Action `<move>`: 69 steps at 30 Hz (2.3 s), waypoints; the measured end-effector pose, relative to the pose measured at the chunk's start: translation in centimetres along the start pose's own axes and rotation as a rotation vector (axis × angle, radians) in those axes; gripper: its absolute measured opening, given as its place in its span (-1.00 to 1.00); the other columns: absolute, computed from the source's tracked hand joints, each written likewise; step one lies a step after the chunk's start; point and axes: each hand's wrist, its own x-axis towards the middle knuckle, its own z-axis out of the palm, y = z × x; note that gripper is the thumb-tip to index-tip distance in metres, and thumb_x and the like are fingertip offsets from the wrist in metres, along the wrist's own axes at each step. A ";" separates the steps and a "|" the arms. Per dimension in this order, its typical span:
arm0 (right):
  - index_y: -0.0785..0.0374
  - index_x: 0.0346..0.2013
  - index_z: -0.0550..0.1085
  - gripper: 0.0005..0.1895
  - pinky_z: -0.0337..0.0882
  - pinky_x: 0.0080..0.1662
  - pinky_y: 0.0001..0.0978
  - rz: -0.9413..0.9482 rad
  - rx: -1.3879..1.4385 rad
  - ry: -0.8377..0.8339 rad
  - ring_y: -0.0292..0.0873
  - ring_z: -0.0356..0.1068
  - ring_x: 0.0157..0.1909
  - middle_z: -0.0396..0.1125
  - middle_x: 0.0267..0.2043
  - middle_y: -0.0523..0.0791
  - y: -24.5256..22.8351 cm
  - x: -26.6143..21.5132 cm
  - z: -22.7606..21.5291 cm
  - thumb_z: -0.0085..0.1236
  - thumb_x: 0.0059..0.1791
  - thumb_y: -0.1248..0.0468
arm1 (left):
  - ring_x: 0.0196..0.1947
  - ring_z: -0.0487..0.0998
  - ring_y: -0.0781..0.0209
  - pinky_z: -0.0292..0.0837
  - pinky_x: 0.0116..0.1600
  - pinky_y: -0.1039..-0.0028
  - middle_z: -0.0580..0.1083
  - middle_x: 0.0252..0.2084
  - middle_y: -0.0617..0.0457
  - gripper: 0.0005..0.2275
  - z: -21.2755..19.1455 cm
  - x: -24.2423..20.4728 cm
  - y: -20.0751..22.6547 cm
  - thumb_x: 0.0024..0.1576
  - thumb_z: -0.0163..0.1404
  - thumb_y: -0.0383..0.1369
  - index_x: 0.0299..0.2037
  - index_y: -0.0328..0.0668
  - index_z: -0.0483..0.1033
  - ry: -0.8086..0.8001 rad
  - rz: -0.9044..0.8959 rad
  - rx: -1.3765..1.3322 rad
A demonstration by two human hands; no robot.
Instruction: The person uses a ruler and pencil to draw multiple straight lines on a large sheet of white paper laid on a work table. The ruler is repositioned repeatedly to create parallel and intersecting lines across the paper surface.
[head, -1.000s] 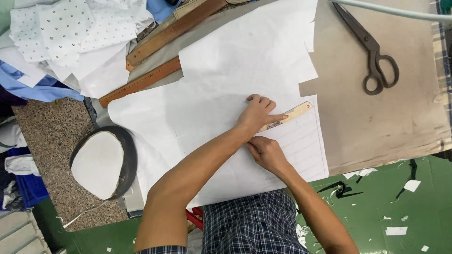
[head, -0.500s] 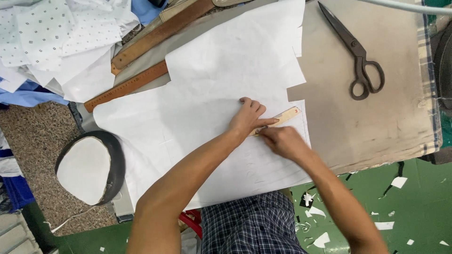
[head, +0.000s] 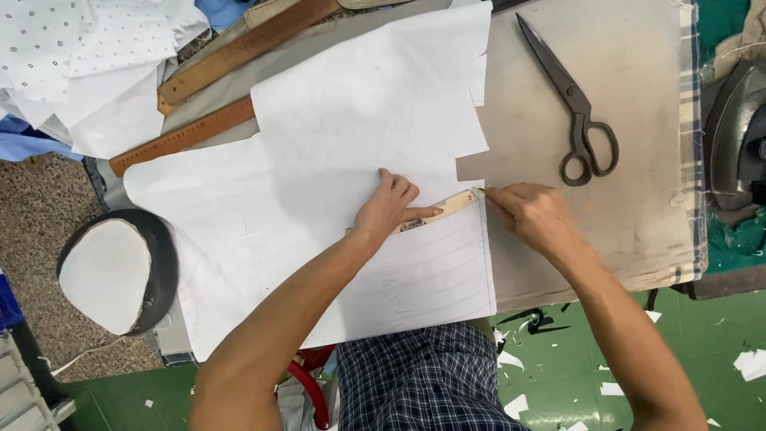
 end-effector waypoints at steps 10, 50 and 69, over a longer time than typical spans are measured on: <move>0.09 -0.21 0.62 -0.84 0.49 -0.25 -0.42 -0.106 -0.039 -0.039 -0.20 0.53 -0.33 0.55 -0.37 -0.18 0.7 -0.8 1.8 0.16 0.00 0.38 | 0.17 0.22 -0.03 0.17 0.30 -0.07 0.17 0.17 -0.08 -0.14 0.2 0.2 0.3 0.22 -0.01 -0.08 0.46 0.57 -0.57 -0.004 -0.010 -0.010; 0.23 -0.17 0.60 -0.84 0.47 -0.40 -0.43 0.093 0.257 0.090 -0.16 0.52 -0.50 0.51 -0.51 -0.06 -15.0 -2.1 11.0 0.16 -0.03 0.38 | 0.32 0.24 -0.02 0.02 0.44 -0.01 0.30 0.18 -0.10 -0.63 15.8 -8.7 9.7 0.30 -0.11 -0.23 0.34 0.15 0.33 0.480 -0.820 -0.852; 0.22 -0.05 0.59 -0.85 0.56 -0.04 -0.27 0.321 0.235 0.484 -0.07 0.57 -0.12 0.56 -0.19 -0.09 -15.2 -2.7 10.9 0.14 0.11 0.36 | 0.53 -0.12 -0.21 -0.37 0.48 -0.20 -0.02 0.53 -0.25 -0.45 17.1 -8.8 9.0 0.30 -0.25 0.01 0.46 0.01 0.14 0.689 -0.849 -1.107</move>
